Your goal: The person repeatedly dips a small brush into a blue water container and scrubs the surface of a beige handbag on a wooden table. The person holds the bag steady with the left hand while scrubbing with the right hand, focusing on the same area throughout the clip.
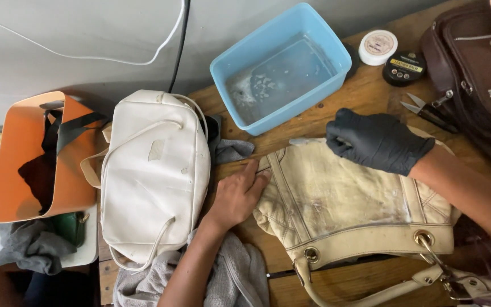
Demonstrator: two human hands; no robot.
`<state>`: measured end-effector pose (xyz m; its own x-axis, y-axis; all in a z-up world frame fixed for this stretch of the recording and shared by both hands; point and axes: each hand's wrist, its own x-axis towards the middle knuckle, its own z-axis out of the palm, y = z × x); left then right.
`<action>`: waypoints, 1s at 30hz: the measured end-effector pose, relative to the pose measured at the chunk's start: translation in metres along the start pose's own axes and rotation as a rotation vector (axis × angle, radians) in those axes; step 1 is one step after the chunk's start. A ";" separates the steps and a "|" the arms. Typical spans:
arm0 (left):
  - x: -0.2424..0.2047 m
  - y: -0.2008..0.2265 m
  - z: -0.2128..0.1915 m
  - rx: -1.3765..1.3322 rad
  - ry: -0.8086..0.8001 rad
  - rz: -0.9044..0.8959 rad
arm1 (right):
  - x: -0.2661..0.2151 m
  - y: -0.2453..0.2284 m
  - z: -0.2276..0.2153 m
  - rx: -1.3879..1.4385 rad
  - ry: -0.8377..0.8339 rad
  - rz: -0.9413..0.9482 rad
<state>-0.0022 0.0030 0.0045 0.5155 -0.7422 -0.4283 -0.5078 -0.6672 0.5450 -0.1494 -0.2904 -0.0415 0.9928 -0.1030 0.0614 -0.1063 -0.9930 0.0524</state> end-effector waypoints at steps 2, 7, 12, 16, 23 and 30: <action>-0.003 0.009 -0.005 0.009 0.000 -0.003 | 0.001 0.000 -0.003 0.040 -0.052 0.008; 0.008 -0.028 0.018 0.202 0.196 0.331 | -0.013 -0.020 -0.023 0.225 -0.289 0.052; 0.011 -0.029 0.018 0.217 0.316 0.584 | -0.003 -0.012 -0.060 0.604 -0.464 -0.088; 0.015 -0.038 0.020 0.347 0.399 0.716 | 0.005 0.008 -0.079 0.527 -0.426 0.058; 0.017 -0.039 0.019 0.349 0.340 0.661 | 0.009 0.027 -0.090 0.713 -0.618 0.256; 0.007 -0.016 0.006 0.004 0.102 0.204 | -0.004 0.000 -0.088 0.985 -0.852 0.118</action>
<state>0.0059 0.0082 -0.0116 0.4685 -0.8519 -0.2342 -0.6112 -0.5039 0.6103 -0.1581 -0.2852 0.0464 0.7421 0.1638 -0.6499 -0.4701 -0.5640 -0.6789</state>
